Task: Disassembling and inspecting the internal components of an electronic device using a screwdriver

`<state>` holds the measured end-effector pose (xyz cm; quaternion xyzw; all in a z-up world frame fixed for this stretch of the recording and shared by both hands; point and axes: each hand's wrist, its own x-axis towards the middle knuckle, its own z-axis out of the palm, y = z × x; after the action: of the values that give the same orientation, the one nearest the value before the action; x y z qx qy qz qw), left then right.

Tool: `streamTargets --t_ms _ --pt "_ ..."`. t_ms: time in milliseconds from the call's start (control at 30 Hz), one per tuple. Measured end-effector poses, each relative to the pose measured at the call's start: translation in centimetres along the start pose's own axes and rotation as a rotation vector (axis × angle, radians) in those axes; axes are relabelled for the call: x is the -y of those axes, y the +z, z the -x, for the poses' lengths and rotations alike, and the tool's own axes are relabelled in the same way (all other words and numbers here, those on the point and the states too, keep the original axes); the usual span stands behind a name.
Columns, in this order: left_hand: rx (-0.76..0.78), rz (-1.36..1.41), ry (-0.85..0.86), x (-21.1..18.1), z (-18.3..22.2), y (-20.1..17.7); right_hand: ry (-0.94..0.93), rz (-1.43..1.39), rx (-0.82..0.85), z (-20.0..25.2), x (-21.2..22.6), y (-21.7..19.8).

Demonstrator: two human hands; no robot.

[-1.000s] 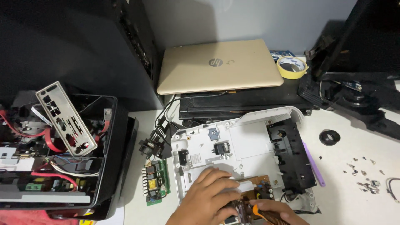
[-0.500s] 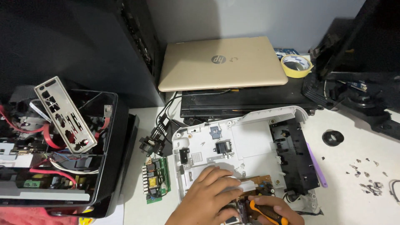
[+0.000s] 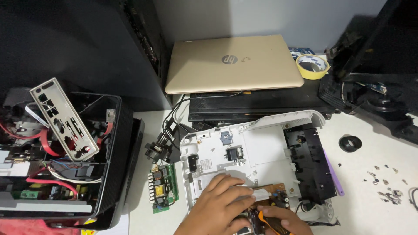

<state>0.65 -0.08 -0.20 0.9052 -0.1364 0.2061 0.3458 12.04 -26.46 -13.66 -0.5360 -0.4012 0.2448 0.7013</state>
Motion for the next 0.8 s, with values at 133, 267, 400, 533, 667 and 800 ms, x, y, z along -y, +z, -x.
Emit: streamTargets --t_ms 133,267,400,533,667,800 --pt "0.009 0.003 0.000 -0.1 0.0 -0.2 -0.021 0.076 -0.167 -0.6 2.7 3.0" --pt "-0.006 -0.030 0.027 -0.1 -0.1 -0.3 0.246 0.175 -0.241 -1.7 5.4 3.8" --pt "0.003 -0.014 0.005 -0.2 0.0 -0.3 0.407 0.167 -0.234 -2.1 6.3 3.7" --pt "0.020 -0.005 -0.016 -0.2 0.0 -0.3 0.436 0.158 -0.069 -1.6 5.3 1.3" --pt "0.015 0.003 -0.014 -0.2 0.0 -0.3 0.317 0.149 -0.078 -1.3 4.3 1.3" --pt "0.029 -0.002 -0.020 -0.3 0.0 -0.4 0.315 0.125 -0.182 -1.6 5.0 2.5"
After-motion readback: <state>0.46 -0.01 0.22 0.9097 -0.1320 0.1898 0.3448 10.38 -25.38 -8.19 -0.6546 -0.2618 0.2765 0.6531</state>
